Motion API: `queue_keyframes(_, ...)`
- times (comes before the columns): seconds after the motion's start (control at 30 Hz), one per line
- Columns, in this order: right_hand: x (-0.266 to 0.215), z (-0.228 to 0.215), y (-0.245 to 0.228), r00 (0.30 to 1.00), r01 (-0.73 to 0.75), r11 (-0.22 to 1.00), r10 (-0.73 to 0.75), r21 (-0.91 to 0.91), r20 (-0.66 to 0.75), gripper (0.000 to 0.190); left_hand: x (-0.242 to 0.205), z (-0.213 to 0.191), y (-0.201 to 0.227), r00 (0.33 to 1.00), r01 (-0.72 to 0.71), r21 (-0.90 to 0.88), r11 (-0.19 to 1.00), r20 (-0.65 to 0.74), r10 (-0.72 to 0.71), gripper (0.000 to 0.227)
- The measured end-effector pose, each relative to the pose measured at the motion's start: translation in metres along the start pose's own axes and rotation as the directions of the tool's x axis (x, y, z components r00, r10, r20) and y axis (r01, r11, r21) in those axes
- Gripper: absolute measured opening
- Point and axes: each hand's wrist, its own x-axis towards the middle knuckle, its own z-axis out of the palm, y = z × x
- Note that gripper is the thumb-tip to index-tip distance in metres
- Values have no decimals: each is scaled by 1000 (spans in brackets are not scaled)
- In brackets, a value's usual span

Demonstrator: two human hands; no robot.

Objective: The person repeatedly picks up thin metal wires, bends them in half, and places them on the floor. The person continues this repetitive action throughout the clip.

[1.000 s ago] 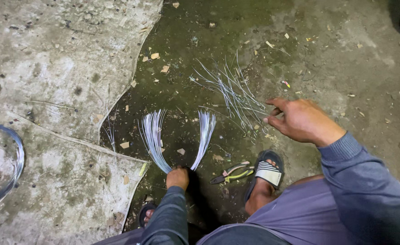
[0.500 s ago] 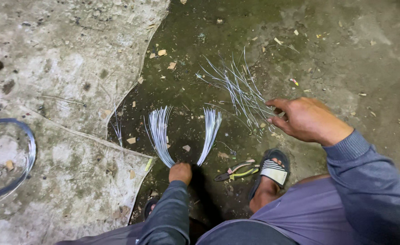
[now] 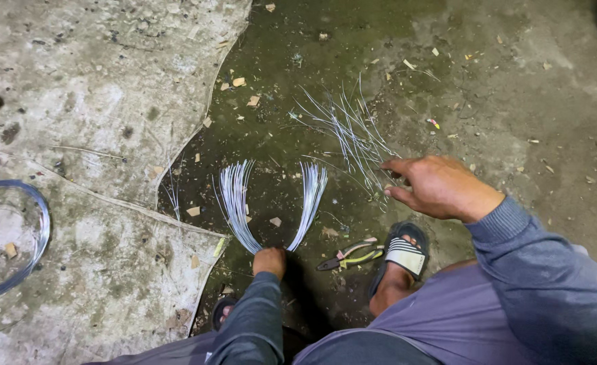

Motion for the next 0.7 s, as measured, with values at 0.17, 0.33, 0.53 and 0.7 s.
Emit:
queue_keyframes(0.17, -1, 1, 1, 999, 40, 999, -40, 4, -14, 55, 7, 7, 0, 994, -40, 85, 996, -101, 49, 30)
queue_keyframes(0.33, 0, -1, -1, 998, 61, 998, -61, 3, -32, 54, 6, 8, -3, 985, -45, 60, 997, -165, 54, 28)
queue_keyframes(0.53, 3, -3, -4, 999, 41, 999, -41, -12, -22, 47, 3, -6, -9, 999, 7, -118, 993, -52, -14, 27)
queue_keyframes(0.7, 5, -1, -3, 989, 120, 993, -120, -10, -89, 49, -2, -22, -15, 989, 4, -209, 978, -141, -34, 27)
